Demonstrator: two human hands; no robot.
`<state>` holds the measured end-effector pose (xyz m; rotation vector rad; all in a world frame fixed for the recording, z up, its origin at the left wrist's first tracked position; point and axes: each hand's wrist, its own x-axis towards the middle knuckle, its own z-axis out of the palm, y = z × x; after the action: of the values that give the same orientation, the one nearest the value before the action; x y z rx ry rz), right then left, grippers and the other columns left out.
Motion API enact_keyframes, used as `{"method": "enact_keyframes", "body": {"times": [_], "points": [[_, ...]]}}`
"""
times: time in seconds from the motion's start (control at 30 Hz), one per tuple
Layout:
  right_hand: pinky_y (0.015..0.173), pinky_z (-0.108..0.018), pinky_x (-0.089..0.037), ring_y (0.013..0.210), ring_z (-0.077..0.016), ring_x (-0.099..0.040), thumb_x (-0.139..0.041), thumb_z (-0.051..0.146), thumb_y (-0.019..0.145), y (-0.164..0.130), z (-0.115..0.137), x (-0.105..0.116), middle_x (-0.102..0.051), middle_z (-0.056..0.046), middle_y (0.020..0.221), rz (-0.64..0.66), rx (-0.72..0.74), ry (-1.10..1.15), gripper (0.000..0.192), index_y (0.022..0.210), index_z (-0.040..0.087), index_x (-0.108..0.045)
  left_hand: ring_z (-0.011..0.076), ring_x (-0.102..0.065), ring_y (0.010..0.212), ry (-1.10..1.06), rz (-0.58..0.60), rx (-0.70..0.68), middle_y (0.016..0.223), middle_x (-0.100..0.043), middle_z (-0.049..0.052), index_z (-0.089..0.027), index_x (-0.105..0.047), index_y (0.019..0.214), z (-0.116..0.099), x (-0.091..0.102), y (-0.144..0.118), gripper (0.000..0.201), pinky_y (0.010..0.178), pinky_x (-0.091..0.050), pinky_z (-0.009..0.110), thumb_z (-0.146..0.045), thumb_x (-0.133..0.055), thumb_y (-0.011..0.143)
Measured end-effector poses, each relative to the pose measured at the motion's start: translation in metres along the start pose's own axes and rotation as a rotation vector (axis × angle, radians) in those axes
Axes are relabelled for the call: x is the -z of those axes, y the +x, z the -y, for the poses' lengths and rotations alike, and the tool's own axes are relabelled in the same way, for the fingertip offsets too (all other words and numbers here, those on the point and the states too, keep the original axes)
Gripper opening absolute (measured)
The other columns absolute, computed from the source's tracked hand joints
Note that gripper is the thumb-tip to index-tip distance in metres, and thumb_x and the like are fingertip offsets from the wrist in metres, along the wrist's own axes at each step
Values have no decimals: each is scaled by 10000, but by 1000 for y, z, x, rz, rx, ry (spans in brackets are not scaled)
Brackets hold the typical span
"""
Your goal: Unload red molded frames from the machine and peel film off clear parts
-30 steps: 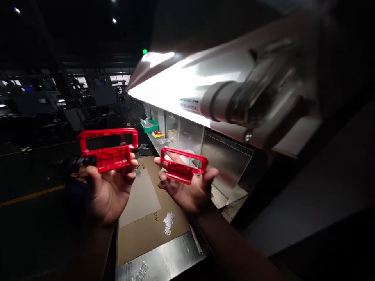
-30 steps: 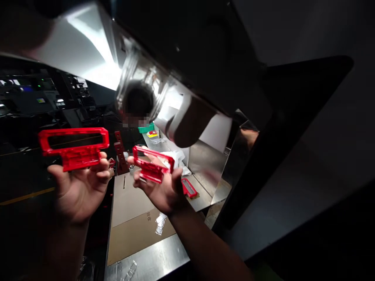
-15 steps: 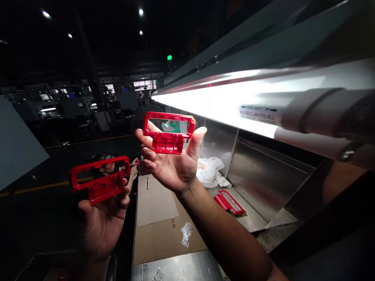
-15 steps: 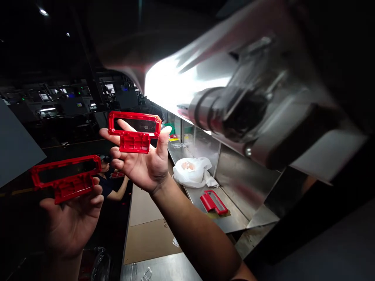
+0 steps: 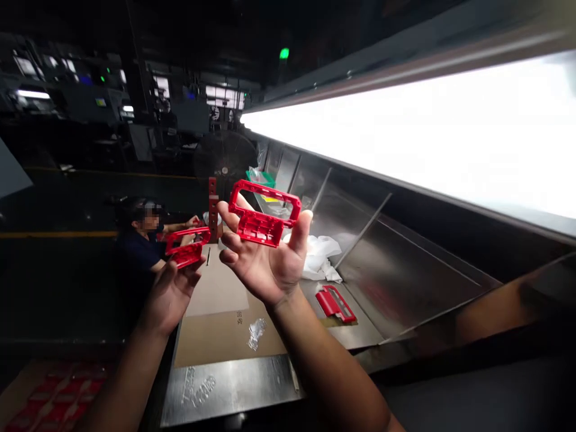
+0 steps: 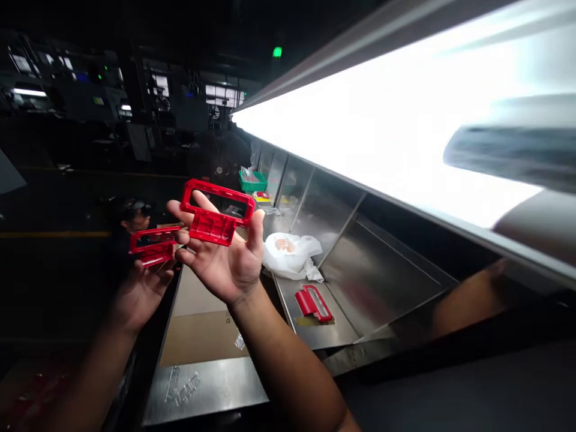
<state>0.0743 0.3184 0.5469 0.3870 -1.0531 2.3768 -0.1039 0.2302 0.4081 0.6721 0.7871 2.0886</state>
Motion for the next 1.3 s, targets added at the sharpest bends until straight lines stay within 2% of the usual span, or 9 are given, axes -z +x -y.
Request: {"method": "enact_keyframes", "body": {"times": [0.17, 0.33, 0.5, 0.73, 0.8, 0.9, 1.07, 1.2, 1.3], "points": [[1063, -428, -473, 1316, -275, -564, -576, 730, 860, -56, -72, 103, -454, -130, 1579, -349, -153, -131, 813, 1505, 252, -451, 231, -695, 1011, 391, -309, 183, 1154, -695, 119, -183, -636, 1120, 117, 122, 17, 544, 724, -547, 263, -502, -847, 733], [1033, -447, -505, 1275, -284, -610, -728, 521, 773, -141, -165, 236, -489, -164, 1538, -857, -507, -785, 995, 1600, 259, -242, 254, -643, 977, 823, -441, 275, 1063, -660, 94, -151, -612, 980, 202, 215, -20, 362, 884, -539, 423, -268, -840, 724], [1112, -491, -439, 1261, -338, -588, -881, 247, 502, -179, -216, 323, -530, -195, 1461, -916, -777, -1102, 1227, 1591, 191, -319, 306, -553, 1195, 1130, -179, 256, 1223, -627, 104, -154, -652, 1082, 242, 256, -28, 330, 1103, -406, 556, -157, -781, 778], [1256, -466, -262, 1543, -349, -232, -829, 217, 604, -128, -239, 430, -346, -147, 1632, -762, -862, -1498, 1193, 1640, 192, -239, 326, -462, 1362, 1288, 137, 180, 1454, -533, 118, -182, -604, 1326, 287, 287, 54, 492, 1161, -369, 578, -183, -746, 855], [1275, -489, -217, 1571, -354, -137, -795, 225, 664, -131, -242, 441, -256, -144, 1675, -784, -880, -1577, 1149, 1648, 173, -205, 377, -355, 1450, 1338, 118, 168, 1599, -371, 137, -198, -521, 1443, 293, 295, 67, 692, 1184, -332, 610, -174, -785, 803], [1281, -460, -213, 1555, -317, -198, -617, 166, 818, -166, -236, 432, -289, -173, 1653, -868, -922, -1679, 895, 1629, 104, -242, 383, -270, 1510, 1395, 11, 134, 1667, -235, 123, -230, -437, 1519, 288, 301, 54, 788, 1235, -288, 565, -136, -743, 798], [1240, -463, -293, 1455, -277, -387, -496, 69, 908, -240, -205, 399, -454, -150, 1552, -829, -1023, -1770, 611, 1514, 139, -464, 330, -421, 1427, 1404, -89, 101, 1504, -454, 145, -208, -474, 1462, 264, 286, -42, 575, 1233, -331, 515, -170, -566, 896], [1109, -498, -439, 1325, -285, -510, -638, 238, 960, -254, -190, 397, -519, -114, 1467, -669, -1118, -1768, 496, 1443, 215, -529, 334, -526, 1323, 1359, 99, 172, 1366, -579, 136, -213, -580, 1330, 256, 256, -129, 387, 1153, -420, 543, -225, -512, 950], [1060, -486, -472, 1253, -275, -544, -659, 333, 967, -251, -188, 401, -556, -111, 1387, -628, -1201, -1773, 398, 1340, 208, -595, 303, -554, 1303, 1290, 332, 234, 1382, -595, 102, -252, -604, 1300, 261, 229, -166, 358, 1102, -491, 481, -216, -519, 954]]}}
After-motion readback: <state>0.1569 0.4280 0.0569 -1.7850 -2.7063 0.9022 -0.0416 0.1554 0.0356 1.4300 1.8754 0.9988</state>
